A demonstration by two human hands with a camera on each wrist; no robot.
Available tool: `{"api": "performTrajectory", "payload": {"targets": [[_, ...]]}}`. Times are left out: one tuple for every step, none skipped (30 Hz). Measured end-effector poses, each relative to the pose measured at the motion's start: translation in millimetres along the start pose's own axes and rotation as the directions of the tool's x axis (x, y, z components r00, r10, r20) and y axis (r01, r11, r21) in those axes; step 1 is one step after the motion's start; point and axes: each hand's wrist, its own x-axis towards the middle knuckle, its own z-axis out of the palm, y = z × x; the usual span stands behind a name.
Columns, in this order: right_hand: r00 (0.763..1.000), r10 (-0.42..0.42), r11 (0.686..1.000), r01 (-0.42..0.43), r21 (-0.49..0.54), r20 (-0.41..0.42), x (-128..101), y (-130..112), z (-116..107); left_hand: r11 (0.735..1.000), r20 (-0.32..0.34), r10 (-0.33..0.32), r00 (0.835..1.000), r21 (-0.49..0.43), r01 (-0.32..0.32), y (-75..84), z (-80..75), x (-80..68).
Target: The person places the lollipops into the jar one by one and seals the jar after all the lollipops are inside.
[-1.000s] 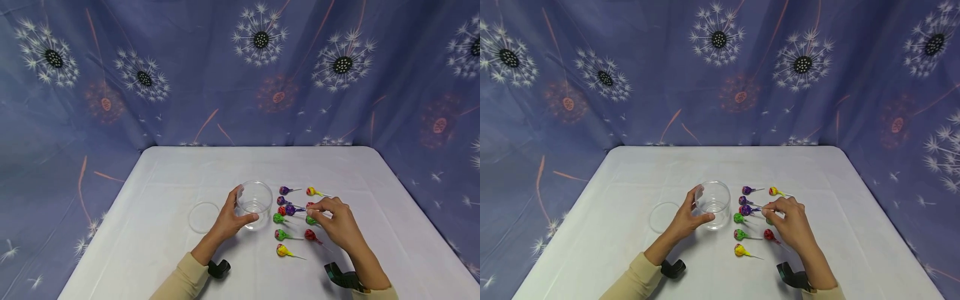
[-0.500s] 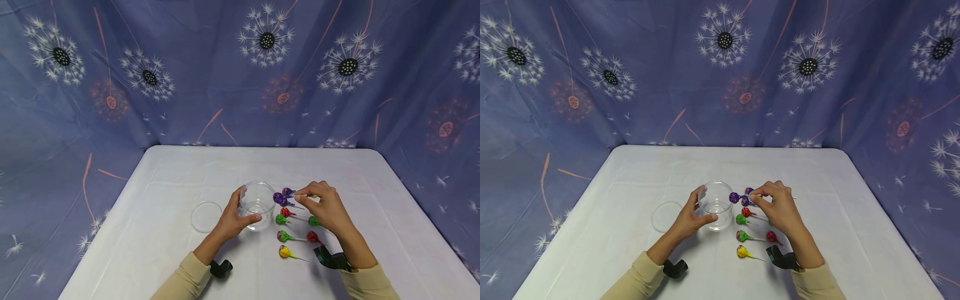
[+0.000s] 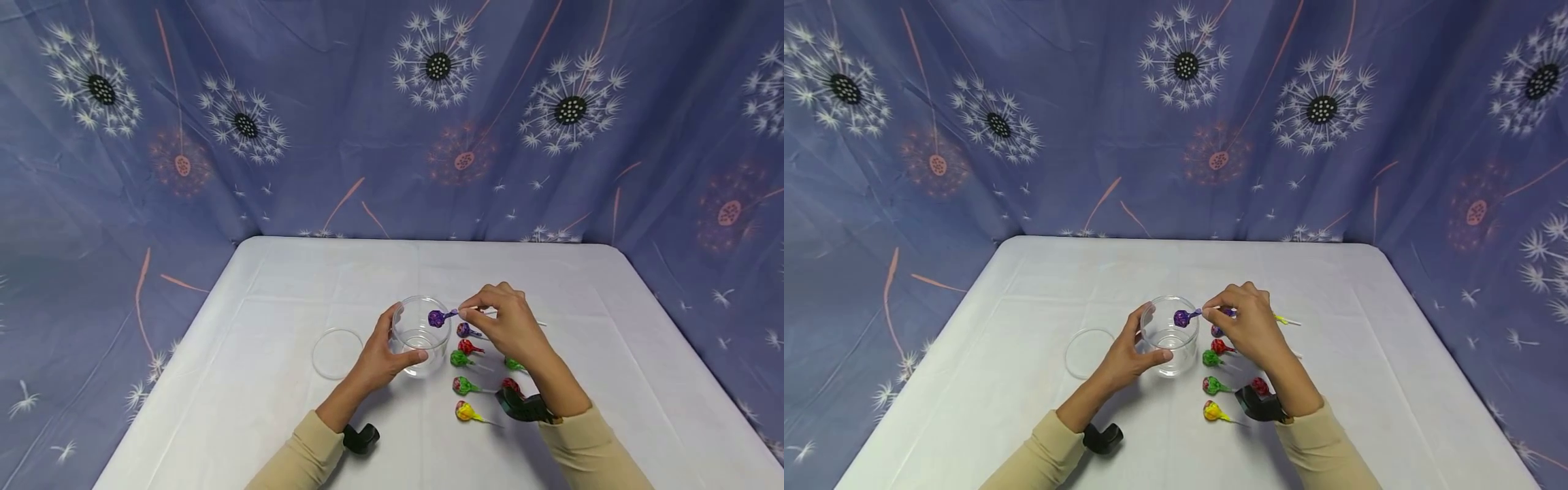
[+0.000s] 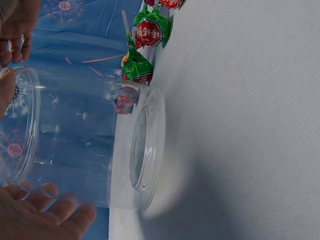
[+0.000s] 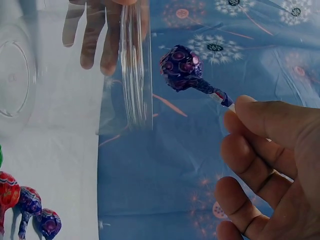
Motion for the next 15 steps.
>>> {"api": "performTrajectory", "payload": {"targets": [[1.000, -0.001, 1.000, 0.001, 0.001, 0.006, 1, -1, 1, 1.000, 0.000, 0.001, 1.000, -0.004, -0.001, -0.1, -0.2, 0.0], [1.000, -0.001, 1.000, 0.001, 0.001, 0.012, 3, -1, 2, 1.000, -0.001, -0.001, 1.000, -0.002, 0.001, -0.1, -0.5, -0.1], [1.000, 0.001, 1.000, -0.001, 0.000, 0.020, 4, -2, 3, 1.000, -0.001, 0.000, 1.000, 0.001, 0.000, -0.6, -0.7, 0.0], [1.000, 0.003, 1.000, -0.003, -0.003, 0.027, 5, -3, 4, 1.000, 0.000, 0.005, 1.000, -0.001, -0.005, -1.1, -0.9, 0.1], [0.999, 0.007, 1.000, -0.007, -0.008, 0.034, 6, -3, 5, 1.000, 0.000, 0.008, 1.000, -0.001, -0.008, -1.4, -0.9, 0.1], [0.999, 0.008, 1.000, -0.008, -0.012, 0.040, 7, -4, 6, 1.000, 0.001, 0.012, 1.000, -0.002, -0.012, -1.6, -1.0, 0.1], [0.999, 0.006, 1.000, -0.005, -0.016, 0.045, 8, -4, 7, 1.000, 0.001, 0.018, 1.000, -0.003, -0.018, -1.8, -1.1, 0.2], [0.999, 0.004, 1.000, -0.003, -0.019, 0.049, 9, -5, 9, 1.000, 0.002, 0.023, 1.000, -0.002, -0.023, -2.0, -1.1, 0.3], [0.999, -0.001, 1.000, 0.002, -0.026, 0.053, 9, -5, 10, 1.000, 0.003, 0.025, 1.000, -0.004, -0.025, -2.2, -1.1, 0.3], [0.998, -0.007, 0.999, 0.009, -0.031, 0.056, 10, -5, 11, 1.000, 0.004, 0.023, 1.000, -0.005, -0.023, -2.1, -1.1, 0.2], [0.998, -0.013, 0.999, 0.015, -0.036, 0.057, 11, -6, 13, 1.000, 0.005, 0.022, 1.000, -0.005, -0.022, -1.8, -1.2, 0.0], [0.998, -0.023, 0.999, 0.025, -0.041, 0.057, 11, -6, 14, 1.000, 0.006, 0.020, 1.000, -0.005, -0.020, -1.5, -1.3, -0.2], [0.998, -0.031, 0.998, 0.034, -0.046, 0.057, 12, -6, 15, 1.000, 0.007, 0.020, 1.000, -0.005, -0.020, -1.3, -1.5, -0.4], [0.998, -0.038, 0.998, 0.041, -0.052, 0.056, 13, -7, 17, 1.000, 0.007, 0.019, 1.000, -0.004, -0.019, -1.1, -1.6, -0.6], [0.998, -0.043, 0.997, 0.046, -0.060, 0.055, 13, -7, 18, 1.000, 0.008, 0.016, 1.000, -0.005, -0.016, -0.9, -1.7, -0.7]]}}
